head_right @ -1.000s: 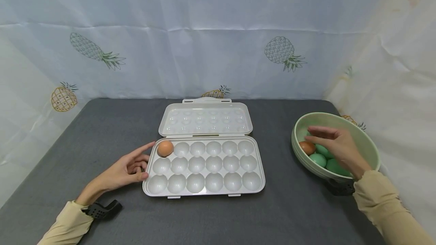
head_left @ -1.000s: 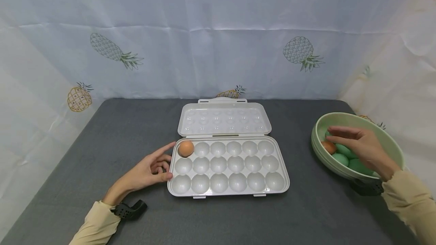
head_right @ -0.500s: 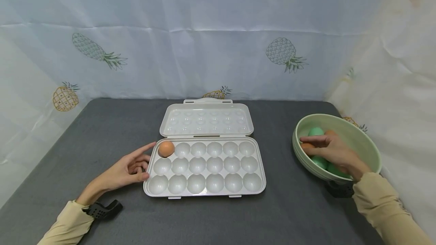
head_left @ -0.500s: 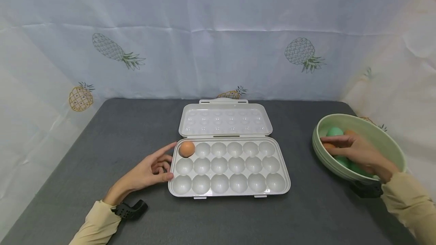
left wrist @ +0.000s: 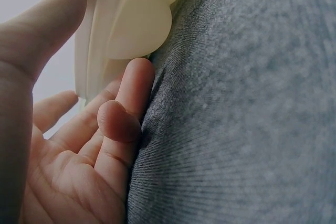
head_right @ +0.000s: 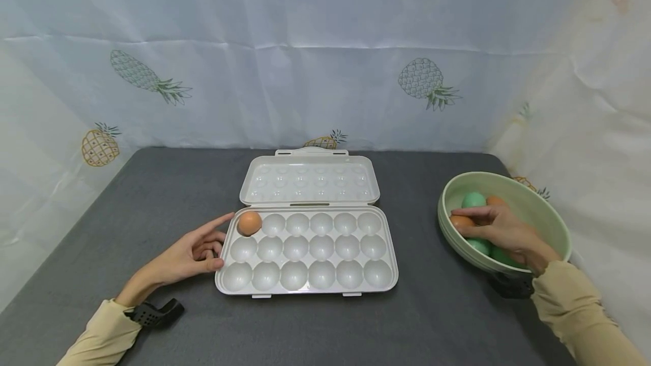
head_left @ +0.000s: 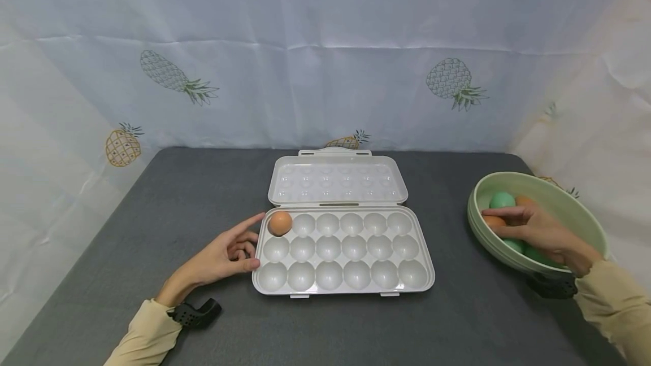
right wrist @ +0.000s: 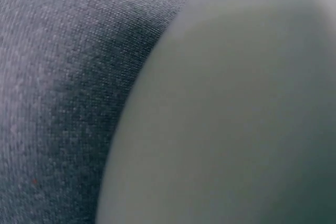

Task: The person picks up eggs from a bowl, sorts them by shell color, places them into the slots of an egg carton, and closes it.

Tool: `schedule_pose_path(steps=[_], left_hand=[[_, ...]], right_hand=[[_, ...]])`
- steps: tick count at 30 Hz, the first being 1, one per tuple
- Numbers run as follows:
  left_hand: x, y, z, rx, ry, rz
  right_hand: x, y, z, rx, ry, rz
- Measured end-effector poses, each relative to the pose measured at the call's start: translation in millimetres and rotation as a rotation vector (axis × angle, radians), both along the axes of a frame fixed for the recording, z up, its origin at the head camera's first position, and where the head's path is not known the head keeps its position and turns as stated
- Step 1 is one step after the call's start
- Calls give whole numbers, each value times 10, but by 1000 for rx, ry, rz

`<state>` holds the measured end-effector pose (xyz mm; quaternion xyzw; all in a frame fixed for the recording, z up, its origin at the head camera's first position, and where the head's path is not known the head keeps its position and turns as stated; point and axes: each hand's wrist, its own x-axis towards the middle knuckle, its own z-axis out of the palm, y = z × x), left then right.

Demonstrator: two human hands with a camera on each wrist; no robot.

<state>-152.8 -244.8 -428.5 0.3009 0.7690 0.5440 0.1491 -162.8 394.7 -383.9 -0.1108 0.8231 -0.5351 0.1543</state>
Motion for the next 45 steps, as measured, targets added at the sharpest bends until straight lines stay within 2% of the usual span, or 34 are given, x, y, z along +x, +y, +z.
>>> schedule_pose_path(steps=[5,7,10,14,17,21,25,27,31,34,38,45], left_hand=[[8,6,0,-1,-2,0],[11,7,1,-1,-2,1],[12,8,2,-2,-3,3],[9,9,4,-2,0,6],[8,11,12,-5,0,9],[11,13,24,-11,-4,16],[13,13,25,-12,-3,16],[15,13,24,-13,-5,17],[18,13,22,-20,-8,20],[19,13,24,-23,-8,22],[19,17,34,-23,-6,25],[23,26,45,-18,-11,28]], right_hand=[[16,-31,-9,84,56,-76],[14,-41,-18,85,74,-94],[3,-47,-37,20,85,-97],[-15,-42,-39,-88,58,-70],[-19,-40,-12,-126,25,-64],[-16,-46,28,-236,-31,-75],[-7,-64,57,-332,-46,-106],[2,-72,77,-319,-48,-137],[21,-94,131,-216,-49,-207],[31,-134,182,-154,-22,-216],[19,-242,260,-149,24,-195],[-3,-505,382,-89,74,-264]])
